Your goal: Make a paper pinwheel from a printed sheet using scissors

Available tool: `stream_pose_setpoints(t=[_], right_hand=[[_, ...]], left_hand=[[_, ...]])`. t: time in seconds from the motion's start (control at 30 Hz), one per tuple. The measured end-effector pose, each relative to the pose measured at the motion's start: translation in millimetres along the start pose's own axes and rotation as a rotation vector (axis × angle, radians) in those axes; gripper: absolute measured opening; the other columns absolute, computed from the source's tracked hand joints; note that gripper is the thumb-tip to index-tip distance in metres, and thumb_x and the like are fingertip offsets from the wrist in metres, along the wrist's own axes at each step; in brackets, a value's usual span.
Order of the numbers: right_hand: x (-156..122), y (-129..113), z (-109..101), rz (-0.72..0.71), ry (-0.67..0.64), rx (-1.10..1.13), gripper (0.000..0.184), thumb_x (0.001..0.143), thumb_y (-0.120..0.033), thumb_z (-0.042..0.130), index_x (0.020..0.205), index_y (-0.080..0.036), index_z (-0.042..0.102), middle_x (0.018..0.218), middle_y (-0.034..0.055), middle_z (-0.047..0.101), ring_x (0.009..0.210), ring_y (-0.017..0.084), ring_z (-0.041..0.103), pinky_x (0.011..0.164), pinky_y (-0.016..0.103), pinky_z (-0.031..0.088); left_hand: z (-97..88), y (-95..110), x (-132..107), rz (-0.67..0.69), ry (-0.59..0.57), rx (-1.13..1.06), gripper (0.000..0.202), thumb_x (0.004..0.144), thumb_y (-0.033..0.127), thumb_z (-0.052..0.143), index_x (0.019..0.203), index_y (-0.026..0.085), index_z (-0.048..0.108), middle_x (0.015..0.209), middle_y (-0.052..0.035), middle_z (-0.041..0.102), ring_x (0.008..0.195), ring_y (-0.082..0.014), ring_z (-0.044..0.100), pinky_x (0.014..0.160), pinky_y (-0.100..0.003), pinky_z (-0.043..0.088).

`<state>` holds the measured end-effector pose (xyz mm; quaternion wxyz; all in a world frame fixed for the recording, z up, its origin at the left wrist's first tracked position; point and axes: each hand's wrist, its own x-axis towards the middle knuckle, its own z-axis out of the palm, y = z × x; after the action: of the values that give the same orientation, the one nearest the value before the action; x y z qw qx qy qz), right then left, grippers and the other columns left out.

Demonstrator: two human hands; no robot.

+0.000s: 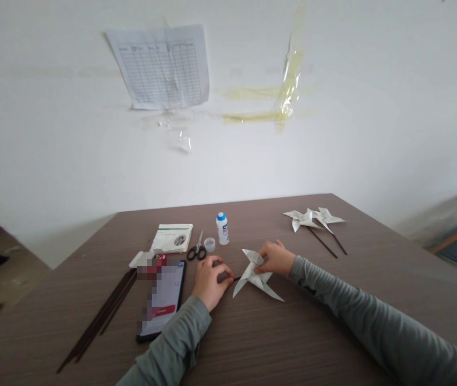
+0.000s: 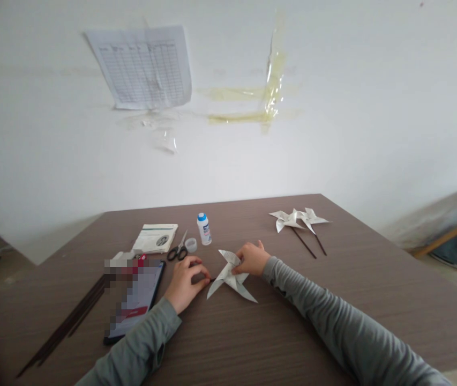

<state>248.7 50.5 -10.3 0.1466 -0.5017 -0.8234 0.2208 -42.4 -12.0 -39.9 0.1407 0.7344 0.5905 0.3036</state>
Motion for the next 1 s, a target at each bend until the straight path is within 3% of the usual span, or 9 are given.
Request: stream_pose_setpoints(t=[0.27, 0.43, 0.63, 0.8, 1.0], right_hand=[[0.8, -14.3, -14.8, 0.13, -0.107, 0.02, 0.015, 0.087, -0.041, 0.115, 0.088, -0.033, 0.102, 0.098, 0.0021, 0.098, 0.124, 0.043, 0.095, 0.151, 0.091, 0.036], [-1.8, -23.5, -19.2, 0.183, -0.131, 0.006, 0.012, 0.089, -0.037, 0.112, 0.088, -0.033, 0.101, 0.099, 0.0015, 0.098, 0.13, 0.044, 0.094, 0.153, 0.085, 0.035], [3.3, -32.2, -21.5, 0.26, -0.174, -0.039, 0.011, 0.086, -0.034, 0.11, 0.093, -0.03, 0.102, 0.103, 0.0034, 0.099, 0.134, 0.044, 0.091, 0.153, 0.077, 0.039], [9.7, -42.1, -19.2, 0.33, -0.194, -0.102, 0.015, 0.082, -0.022, 0.104, 0.095, -0.028, 0.101, 0.116, 0.0076, 0.1, 0.147, 0.045, 0.087, 0.154, 0.072, 0.039], [9.5, -49.7, -16.5, 0.357, -0.195, -0.163, 0.024, 0.084, -0.016, 0.098, 0.103, -0.03, 0.102, 0.14, 0.0096, 0.1, 0.166, 0.046, 0.076, 0.156, 0.073, 0.037]], left_hand=[[-1.7, 6.2, -3.0, -0.04, -0.034, 0.025, 0.024, 0.092, 0.007, 0.103, 0.09, 0.031, 0.103, 0.141, -0.0154, 0.09, 0.144, -0.0459, 0.082, 0.134, -0.074, 0.064], [-0.4, 5.8, -3.2, -0.033, -0.02, 0.022, 0.024, 0.09, 0.008, 0.104, 0.088, 0.032, 0.101, 0.137, -0.0146, 0.09, 0.142, -0.0455, 0.082, 0.131, -0.07, 0.066], [-6.2, 15.7, -3.1, -0.086, -0.108, 0.054, 0.02, 0.098, 0.011, 0.099, 0.098, 0.03, 0.103, 0.147, -0.015, 0.087, 0.151, -0.045, 0.079, 0.141, -0.072, 0.059], [-6.7, 22.8, -2.2, -0.108, -0.131, 0.071, 0.02, 0.099, 0.011, 0.099, 0.098, 0.03, 0.103, 0.151, -0.0145, 0.087, 0.155, -0.0453, 0.078, 0.145, -0.073, 0.057], [-2.1, 21.9, -1.4, -0.098, -0.123, 0.082, 0.019, 0.098, 0.012, 0.098, 0.101, 0.03, 0.104, 0.151, -0.0143, 0.087, 0.155, -0.0451, 0.078, 0.146, -0.075, 0.057]])
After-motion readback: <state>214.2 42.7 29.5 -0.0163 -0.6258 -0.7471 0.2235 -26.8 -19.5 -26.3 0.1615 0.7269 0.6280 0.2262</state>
